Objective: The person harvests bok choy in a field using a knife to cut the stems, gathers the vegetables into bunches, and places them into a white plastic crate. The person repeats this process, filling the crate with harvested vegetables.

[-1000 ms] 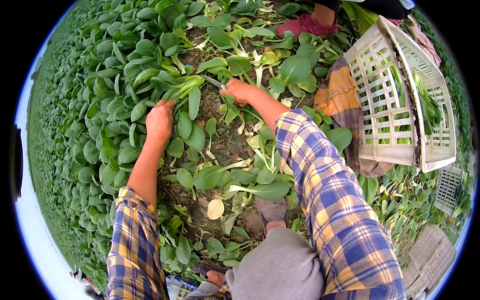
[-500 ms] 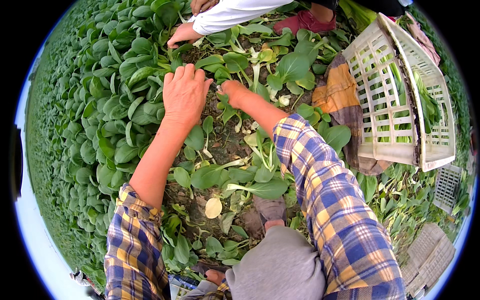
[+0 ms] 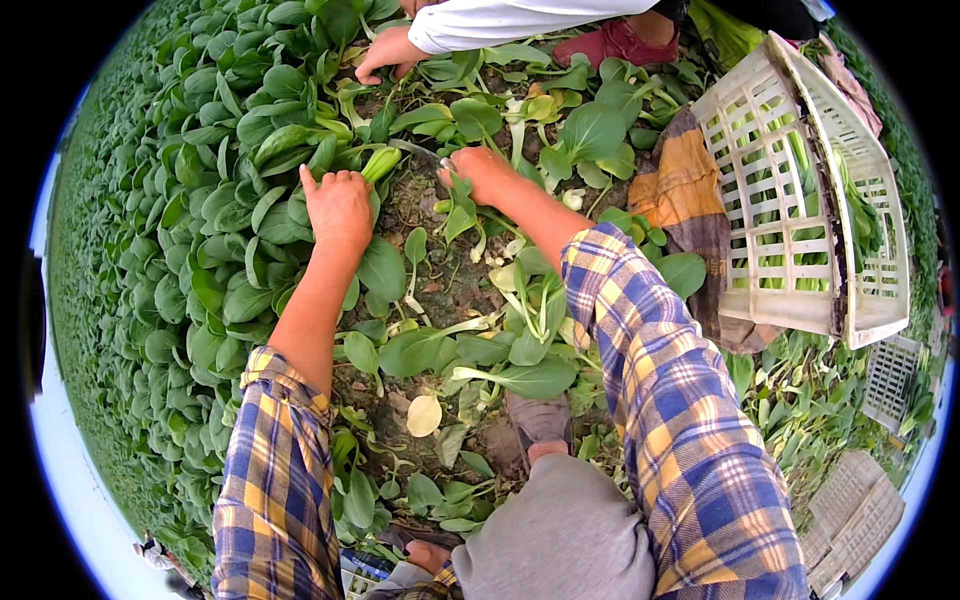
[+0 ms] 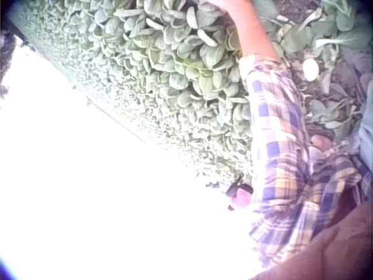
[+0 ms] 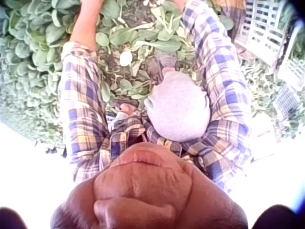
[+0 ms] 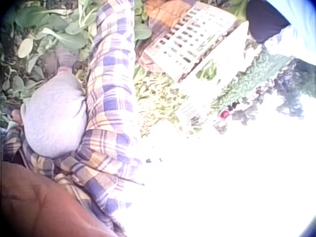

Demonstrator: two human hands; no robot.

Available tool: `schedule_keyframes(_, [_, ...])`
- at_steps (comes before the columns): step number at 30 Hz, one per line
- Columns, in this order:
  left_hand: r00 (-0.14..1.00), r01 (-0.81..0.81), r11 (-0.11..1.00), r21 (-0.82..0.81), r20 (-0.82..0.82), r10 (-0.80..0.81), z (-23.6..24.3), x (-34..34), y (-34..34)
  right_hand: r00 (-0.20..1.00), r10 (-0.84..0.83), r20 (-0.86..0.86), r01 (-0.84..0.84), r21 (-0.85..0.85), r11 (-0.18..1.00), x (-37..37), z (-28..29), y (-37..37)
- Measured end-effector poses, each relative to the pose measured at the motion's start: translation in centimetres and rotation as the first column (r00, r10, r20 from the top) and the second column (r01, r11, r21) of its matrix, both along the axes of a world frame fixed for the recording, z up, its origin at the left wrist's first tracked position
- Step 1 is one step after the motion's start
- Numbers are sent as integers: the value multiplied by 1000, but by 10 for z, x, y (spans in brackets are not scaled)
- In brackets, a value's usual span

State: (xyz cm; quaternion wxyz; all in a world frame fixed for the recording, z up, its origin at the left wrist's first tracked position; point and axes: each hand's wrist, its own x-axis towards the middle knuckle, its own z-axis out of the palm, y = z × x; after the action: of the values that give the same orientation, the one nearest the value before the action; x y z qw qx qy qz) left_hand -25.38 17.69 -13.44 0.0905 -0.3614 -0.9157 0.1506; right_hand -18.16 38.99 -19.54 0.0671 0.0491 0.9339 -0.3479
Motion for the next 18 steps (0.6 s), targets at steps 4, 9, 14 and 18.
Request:
schedule_keyframes(4, [1000, -10, 1000, 23, 22, 10, 0, 1, -5, 979, 45, 198, -47, 5, 999, -22, 11, 6])
schedule_keyframes(9, [998, -31, 1000, 4, 46, 31, 3, 2, -1, 966, 85, 243, -129, 170, 977, -34, 11, 10])
schedule_keyframes(14, [991, -101, 987, 125, 99, 89, 0, 8, -36, 971, 75, 226, -117, 181, 976, -27, 14, -6])
schedule_keyframes(18, [994, -26, 859, 512, 101, -31, 15, 21, -54, 975, -208, 83, 208, 9, 978, 11, 20, -15])
